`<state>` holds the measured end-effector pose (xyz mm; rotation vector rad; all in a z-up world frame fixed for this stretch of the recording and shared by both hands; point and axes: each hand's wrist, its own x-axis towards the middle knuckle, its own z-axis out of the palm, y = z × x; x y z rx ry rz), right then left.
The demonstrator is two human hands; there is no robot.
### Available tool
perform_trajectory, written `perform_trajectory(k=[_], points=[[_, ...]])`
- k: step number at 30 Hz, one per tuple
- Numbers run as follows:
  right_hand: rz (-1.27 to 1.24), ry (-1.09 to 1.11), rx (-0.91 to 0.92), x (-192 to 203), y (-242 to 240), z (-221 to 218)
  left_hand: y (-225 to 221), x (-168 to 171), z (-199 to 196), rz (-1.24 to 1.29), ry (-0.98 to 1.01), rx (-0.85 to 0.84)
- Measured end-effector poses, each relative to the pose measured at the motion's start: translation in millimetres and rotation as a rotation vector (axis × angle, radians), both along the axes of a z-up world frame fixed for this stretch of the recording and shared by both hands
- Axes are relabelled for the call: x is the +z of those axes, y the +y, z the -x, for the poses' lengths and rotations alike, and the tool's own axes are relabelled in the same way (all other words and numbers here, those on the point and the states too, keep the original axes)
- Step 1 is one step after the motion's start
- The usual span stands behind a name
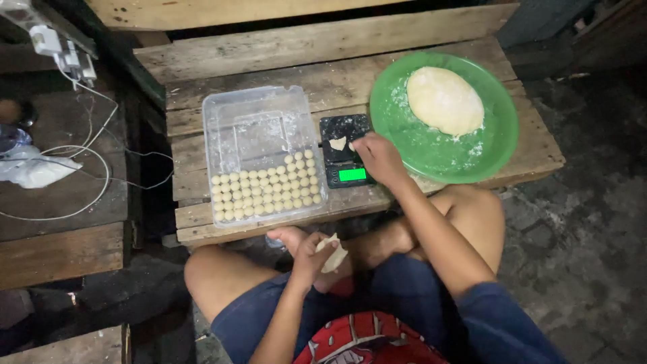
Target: Weighing small portions of dough on a digital scale and rolling them into uniform balls.
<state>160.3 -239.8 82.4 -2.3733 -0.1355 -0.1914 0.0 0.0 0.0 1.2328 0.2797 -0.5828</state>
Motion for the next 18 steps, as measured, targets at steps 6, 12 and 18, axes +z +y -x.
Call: perform_trajectory(k=[6,12,18], points=[[0.388,-0.009,-0.001,-43,15,-61,-4,-29,3,-0.239,-0.188,-0.108],[0.297,0.079,-0.020,-46,22,-49,-1,-30,2,-0.241,-0.263,-0.090],[0.078,0.089,-0.143,23,13,-13,-5,-4,5,-0.141,-0.181,-0.052]])
